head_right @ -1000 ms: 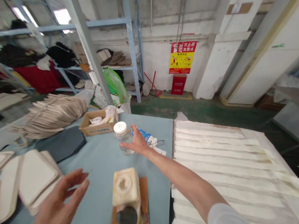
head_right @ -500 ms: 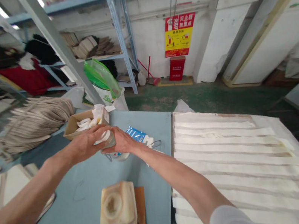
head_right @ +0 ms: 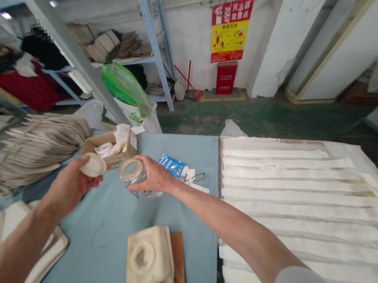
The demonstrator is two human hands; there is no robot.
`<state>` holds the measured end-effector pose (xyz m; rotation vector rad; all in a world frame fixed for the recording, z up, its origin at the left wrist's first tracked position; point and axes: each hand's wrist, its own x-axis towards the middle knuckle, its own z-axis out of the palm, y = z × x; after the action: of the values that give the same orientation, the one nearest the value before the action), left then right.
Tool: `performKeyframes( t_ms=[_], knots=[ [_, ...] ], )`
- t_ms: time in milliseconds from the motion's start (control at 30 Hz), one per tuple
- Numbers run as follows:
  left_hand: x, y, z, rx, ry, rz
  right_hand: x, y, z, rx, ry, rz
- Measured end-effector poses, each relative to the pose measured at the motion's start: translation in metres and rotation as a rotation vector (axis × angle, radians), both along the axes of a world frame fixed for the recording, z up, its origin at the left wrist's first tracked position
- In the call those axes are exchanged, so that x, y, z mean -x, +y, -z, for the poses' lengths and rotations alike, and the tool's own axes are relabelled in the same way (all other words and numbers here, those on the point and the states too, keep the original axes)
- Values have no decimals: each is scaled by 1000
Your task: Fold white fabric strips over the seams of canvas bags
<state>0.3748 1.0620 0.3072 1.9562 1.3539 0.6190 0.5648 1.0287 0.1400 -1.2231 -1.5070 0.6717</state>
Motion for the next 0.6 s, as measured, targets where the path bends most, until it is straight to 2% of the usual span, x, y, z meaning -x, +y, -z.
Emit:
performKeyframes(
  t_ms=[67,133,233,333,400,500,600],
  knots=[
    [24,-18,16,182,-167,-95,-2,-2,-3,-24,-22,0],
    [49,-39,40,334,-314,-200,-5,-3,-8,-55,-48,2],
    [82,-73,83,510,-471,-341,-10,2,-19,-74,-86,-11],
    [103,-102,129,616,-563,-444,-12,12,-25,-42,-101,-38],
    [115,-119,161,646,-567,-517,-12,18,-24,-16,-86,-59],
    [133,-144,203,662,-462,-631,-9,21,-19,-15,-32,-69],
    [153,-166,230,639,-286,-681,-6,19,-14,-33,22,-59]
  ],
)
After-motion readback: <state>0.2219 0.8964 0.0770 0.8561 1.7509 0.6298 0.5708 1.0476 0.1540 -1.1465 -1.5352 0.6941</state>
